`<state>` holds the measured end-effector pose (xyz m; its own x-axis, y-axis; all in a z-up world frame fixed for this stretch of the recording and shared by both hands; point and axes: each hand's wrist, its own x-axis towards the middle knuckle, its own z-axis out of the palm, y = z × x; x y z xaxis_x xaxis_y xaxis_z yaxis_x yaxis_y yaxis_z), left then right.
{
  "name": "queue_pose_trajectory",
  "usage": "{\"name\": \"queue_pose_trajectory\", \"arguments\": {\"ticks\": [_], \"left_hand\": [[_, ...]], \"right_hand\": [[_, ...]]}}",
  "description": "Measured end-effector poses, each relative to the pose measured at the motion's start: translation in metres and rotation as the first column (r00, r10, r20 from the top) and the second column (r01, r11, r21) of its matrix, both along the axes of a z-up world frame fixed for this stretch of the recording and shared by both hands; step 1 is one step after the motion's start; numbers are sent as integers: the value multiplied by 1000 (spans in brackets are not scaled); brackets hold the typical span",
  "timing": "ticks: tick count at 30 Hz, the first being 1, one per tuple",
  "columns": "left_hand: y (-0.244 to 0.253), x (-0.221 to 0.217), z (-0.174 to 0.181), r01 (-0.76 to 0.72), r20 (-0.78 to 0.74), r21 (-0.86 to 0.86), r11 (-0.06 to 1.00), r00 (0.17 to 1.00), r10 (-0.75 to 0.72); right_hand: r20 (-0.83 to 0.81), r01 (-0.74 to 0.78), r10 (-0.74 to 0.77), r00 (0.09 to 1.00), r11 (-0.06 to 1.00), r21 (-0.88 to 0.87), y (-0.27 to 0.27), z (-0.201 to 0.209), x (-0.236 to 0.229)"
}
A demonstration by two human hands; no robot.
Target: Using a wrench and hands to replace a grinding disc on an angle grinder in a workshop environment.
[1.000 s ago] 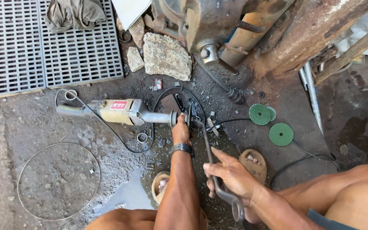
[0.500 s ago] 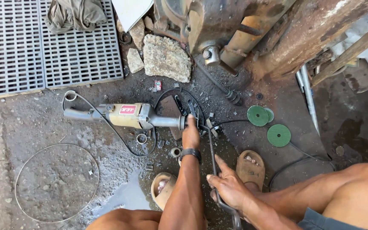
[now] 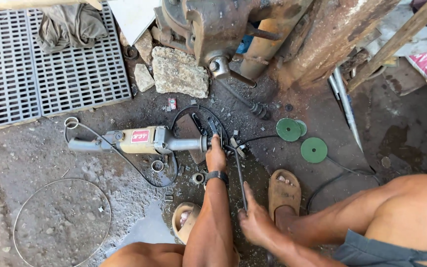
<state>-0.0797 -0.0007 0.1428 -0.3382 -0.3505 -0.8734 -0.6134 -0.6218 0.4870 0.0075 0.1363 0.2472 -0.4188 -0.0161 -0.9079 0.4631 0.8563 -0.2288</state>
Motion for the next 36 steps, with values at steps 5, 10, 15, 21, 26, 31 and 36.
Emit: {"name": "queue_pose_trajectory", "arguments": {"ticks": [5,10,15,21,26,31,36], "left_hand": [[-7,-17,-27,-198,-152,148,969,964,220],[-12,-22,0,-235,-166,205,950,948,270],[-44,-23,88,-122,-260,80,989,956,139],[-34,8,30,-103,-123,-85,991,988,93],[-19,29,-39,15,43,-88,996,999,-11],[-23,36,-28,-224,-22,25,974,974,224],[-39,53,-23,-256,16,-15,967,966,256]], "right_hand": [[-355,-346,357,864,933,96,42,-98,15],[-457,-472,507,731,859,198,59,-138,-19],[-289,-377,404,868,915,145,53,-127,-18],[-330,-320,335,883,942,99,53,-123,-22],[-329,-168,142,934,984,-55,49,-102,-20],[-191,-3,-37,981,978,-208,48,-83,-10],[-158,0,-54,986,946,-324,51,-92,3]]}}
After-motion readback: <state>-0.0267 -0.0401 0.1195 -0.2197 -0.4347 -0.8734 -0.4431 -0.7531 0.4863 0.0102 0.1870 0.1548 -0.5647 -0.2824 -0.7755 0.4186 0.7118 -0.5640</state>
